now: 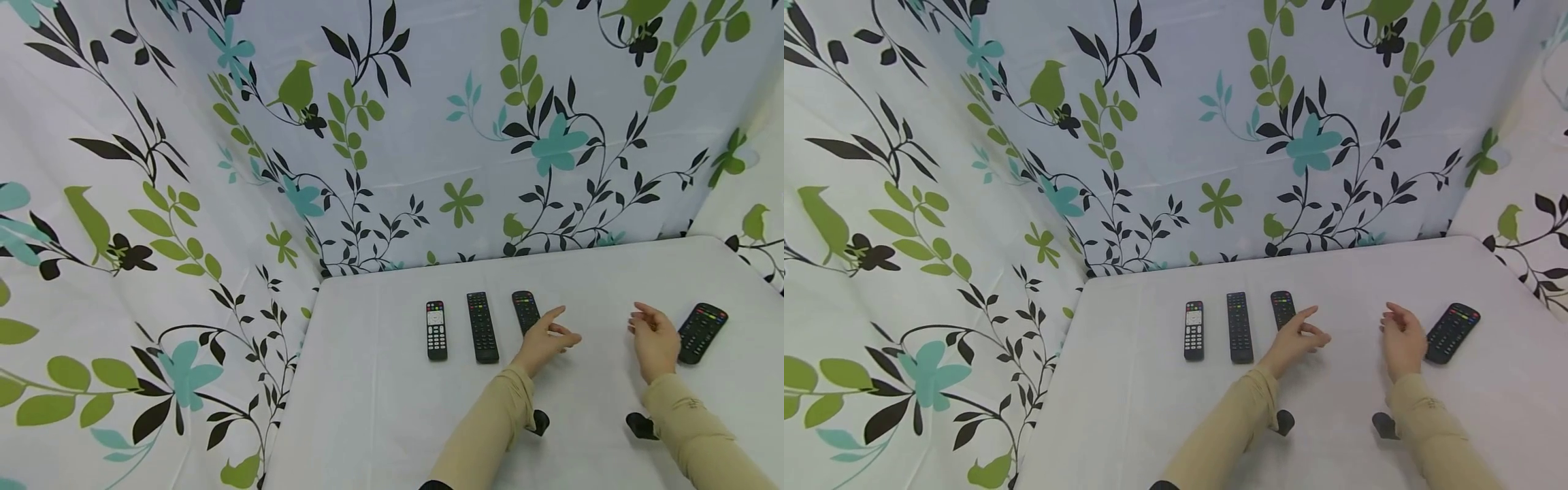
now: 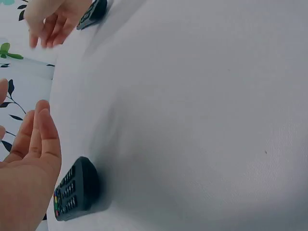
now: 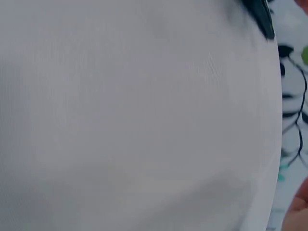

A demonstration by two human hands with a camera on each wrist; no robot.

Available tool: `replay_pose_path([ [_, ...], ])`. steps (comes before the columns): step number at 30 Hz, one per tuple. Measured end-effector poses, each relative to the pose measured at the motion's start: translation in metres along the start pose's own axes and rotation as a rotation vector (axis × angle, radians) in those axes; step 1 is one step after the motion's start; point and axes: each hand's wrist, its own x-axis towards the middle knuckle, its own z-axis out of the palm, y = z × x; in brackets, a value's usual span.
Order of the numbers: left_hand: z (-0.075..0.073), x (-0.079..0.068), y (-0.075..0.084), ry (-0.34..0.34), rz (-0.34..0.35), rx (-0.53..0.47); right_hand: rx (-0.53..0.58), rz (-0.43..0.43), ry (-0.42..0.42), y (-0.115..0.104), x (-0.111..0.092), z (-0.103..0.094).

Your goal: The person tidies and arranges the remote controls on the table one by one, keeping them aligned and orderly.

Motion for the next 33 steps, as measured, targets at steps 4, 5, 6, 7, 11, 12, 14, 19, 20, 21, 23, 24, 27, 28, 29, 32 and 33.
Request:
replay_pose_path([
  [4,0.005,0.0,0.006,-0.082,-0.019,-0.031,-0.138,0.028,0.272,-0.026,0.003,-0.029],
  [5,0.006,0.0,0.007,-0.093,-0.022,-0.033,-0.173,0.077,0.307,-0.029,0.005,-0.037],
  [6,0.008,0.0,0.007,-0.104,-0.021,-0.03,-0.19,0.124,0.325,-0.029,0.009,-0.045],
  [7,0.009,0.0,0.007,-0.119,-0.025,-0.039,-0.215,0.185,0.332,-0.024,0.014,-0.052],
  [11,0.013,0.002,0.006,-0.192,-0.063,-0.138,-0.38,0.363,0.22,-0.007,0.029,-0.076],
  [12,0.014,0.003,0.006,-0.208,-0.076,-0.16,-0.408,0.37,0.178,-0.005,0.029,-0.08],
  [14,0.016,0.004,0.004,-0.23,-0.105,-0.194,-0.474,0.344,0.087,-0.006,0.026,-0.086],
  [19,0.024,0.005,0.0,-0.235,-0.124,-0.174,-0.569,0.282,-0.079,-0.009,0.018,-0.09],
  [20,0.026,0.005,-0.001,-0.235,-0.125,-0.169,-0.573,0.284,-0.101,-0.008,0.019,-0.09],
  [21,0.028,0.006,-0.002,-0.235,-0.125,-0.168,-0.581,0.286,-0.122,-0.008,0.02,-0.09],
  [23,0.032,0.006,-0.004,-0.231,-0.127,-0.158,-0.588,0.291,-0.159,-0.006,0.021,-0.089],
  [24,0.034,0.006,-0.004,-0.228,-0.129,-0.159,-0.595,0.284,-0.183,-0.006,0.021,-0.088],
  [27,0.04,0.004,-0.003,-0.216,-0.14,-0.163,-0.589,0.266,-0.264,-0.006,0.021,-0.082],
  [28,0.042,0.003,-0.002,-0.211,-0.151,-0.156,-0.59,0.253,-0.284,-0.006,0.02,-0.079],
  [29,0.044,0.002,-0.002,-0.208,-0.159,-0.152,-0.592,0.235,-0.301,-0.006,0.019,-0.076],
  [32,0.051,0.0,-0.002,-0.193,-0.186,-0.09,-0.576,0.191,-0.324,-0.005,0.014,-0.063],
  [33,0.054,0.0,-0.002,-0.189,-0.193,-0.069,-0.573,0.181,-0.328,-0.003,0.012,-0.059],
])
